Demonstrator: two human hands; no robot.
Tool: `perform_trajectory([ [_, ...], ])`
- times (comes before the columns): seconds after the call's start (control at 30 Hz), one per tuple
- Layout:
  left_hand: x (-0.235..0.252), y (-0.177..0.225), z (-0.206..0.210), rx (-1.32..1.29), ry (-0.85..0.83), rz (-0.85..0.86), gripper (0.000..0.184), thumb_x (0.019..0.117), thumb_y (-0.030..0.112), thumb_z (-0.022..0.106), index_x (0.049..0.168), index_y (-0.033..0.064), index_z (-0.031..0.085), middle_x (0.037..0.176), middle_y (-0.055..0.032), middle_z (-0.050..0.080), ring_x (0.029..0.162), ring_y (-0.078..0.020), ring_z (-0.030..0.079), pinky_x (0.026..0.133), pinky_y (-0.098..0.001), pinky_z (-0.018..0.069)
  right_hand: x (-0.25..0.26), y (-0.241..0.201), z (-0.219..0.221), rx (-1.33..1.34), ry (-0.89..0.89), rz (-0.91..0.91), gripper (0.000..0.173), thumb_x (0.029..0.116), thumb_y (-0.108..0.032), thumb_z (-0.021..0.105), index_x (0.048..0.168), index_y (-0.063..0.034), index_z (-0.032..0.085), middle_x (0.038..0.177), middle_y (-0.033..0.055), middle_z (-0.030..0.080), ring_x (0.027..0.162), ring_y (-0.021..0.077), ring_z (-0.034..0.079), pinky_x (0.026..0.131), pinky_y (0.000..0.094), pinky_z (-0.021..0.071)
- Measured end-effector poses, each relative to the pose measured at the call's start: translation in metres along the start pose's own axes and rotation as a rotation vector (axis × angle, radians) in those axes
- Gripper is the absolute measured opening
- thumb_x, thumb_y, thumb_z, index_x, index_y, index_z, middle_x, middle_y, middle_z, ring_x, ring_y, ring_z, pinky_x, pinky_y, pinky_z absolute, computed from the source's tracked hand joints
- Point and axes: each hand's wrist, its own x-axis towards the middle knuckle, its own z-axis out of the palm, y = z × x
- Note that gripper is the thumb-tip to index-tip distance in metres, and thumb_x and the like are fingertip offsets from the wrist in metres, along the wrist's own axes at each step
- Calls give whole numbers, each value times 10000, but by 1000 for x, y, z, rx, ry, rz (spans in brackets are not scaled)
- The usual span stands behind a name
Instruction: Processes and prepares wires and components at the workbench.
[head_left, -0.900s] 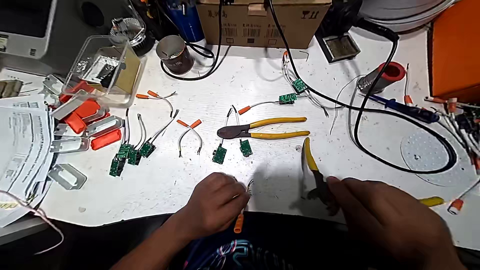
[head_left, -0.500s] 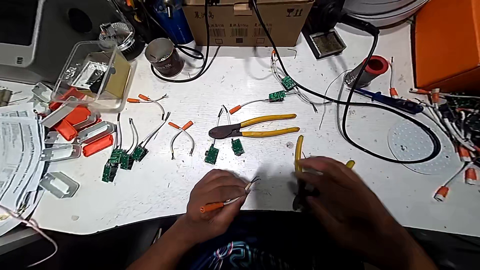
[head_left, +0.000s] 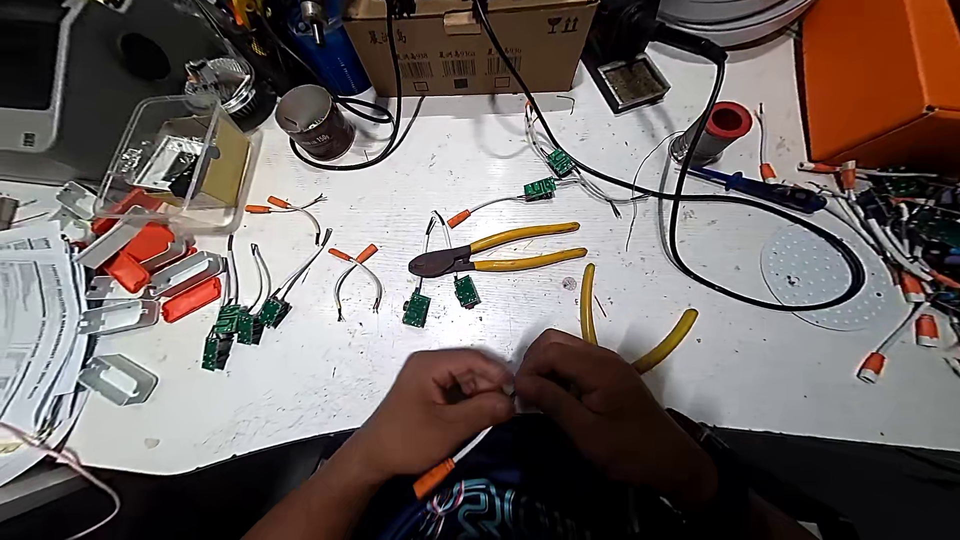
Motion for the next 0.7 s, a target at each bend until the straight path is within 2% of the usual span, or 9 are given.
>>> perform_trajectory([
  [0.13,0,5,7,181,-52,-24,158,993,139,675,874,38,691,703,35,656,627,19,592,577,-143,491,2,-6,-6,-156,-68,85,321,1070,-337,523,914,-106,683,832,-20,589,722,17,541,631,182,447],
  [0.2,1,7,5,135,-21,-85,132,973,130,688,861,60,700,685,55,662,601,21,596,553,-141,490,1,-5,-24,-371,-41,-23,307,1083,-297,458,988,-101,676,923,13,650,840,88,615,712,283,514],
  [0.27,2,9,2,31,31,-149,108,965,122,696,868,75,706,665,60,677,560,19,598,517,-140,483,-1,1,-56,-708,-92,-167,301,925,-203,520,1152,-120,699,1180,32,711,1156,216,642,892,456,529],
  [0.3,3,9,-1,-21,42,-166,106,968,124,696,875,75,709,661,50,683,548,15,599,509,-141,481,-2,3,-72,-849,-179,-184,428,812,-188,570,1223,-144,681,1318,41,673,1317,306,557,986,548,483],
  [0.4,7,7,-5,-147,33,-195,106,978,134,696,898,67,716,676,19,701,553,0,611,521,-148,488,-7,13,-93,-1085,-373,-182,853,568,-31,782,1391,-147,593,1524,117,528,1438,465,407,1101,633,396],
  [0.47,10,5,-5,-202,35,-210,92,975,126,699,916,59,720,678,2,709,551,-14,623,521,-157,500,-9,15,-95,-1187,-392,-240,827,602,41,783,1387,-133,588,1481,167,555,1400,470,457,1099,604,414],
  [0.53,12,2,-5,-259,47,-220,52,968,101,702,955,53,718,684,-5,710,562,-29,639,537,-168,520,-8,11,-102,-1187,-410,-270,631,659,22,741,1268,-120,652,1306,190,648,1307,456,543,1070,596,444],
  [0.6,13,1,-4,-302,58,-225,49,959,61,696,1004,41,697,685,-13,707,573,-45,652,556,-179,539,-5,14,-112,-1151,-430,-299,339,726,-149,671,1063,-129,692,1033,132,675,1080,383,636,928,549,510],
  [0.7,14,1,-5,-339,65,-224,45,969,57,682,1007,34,682,690,-37,716,581,-67,672,573,-197,558,-9,28,-114,-1111,-398,-337,320,767,-370,590,956,-115,632,888,89,621,858,310,641,674,462,502],
])
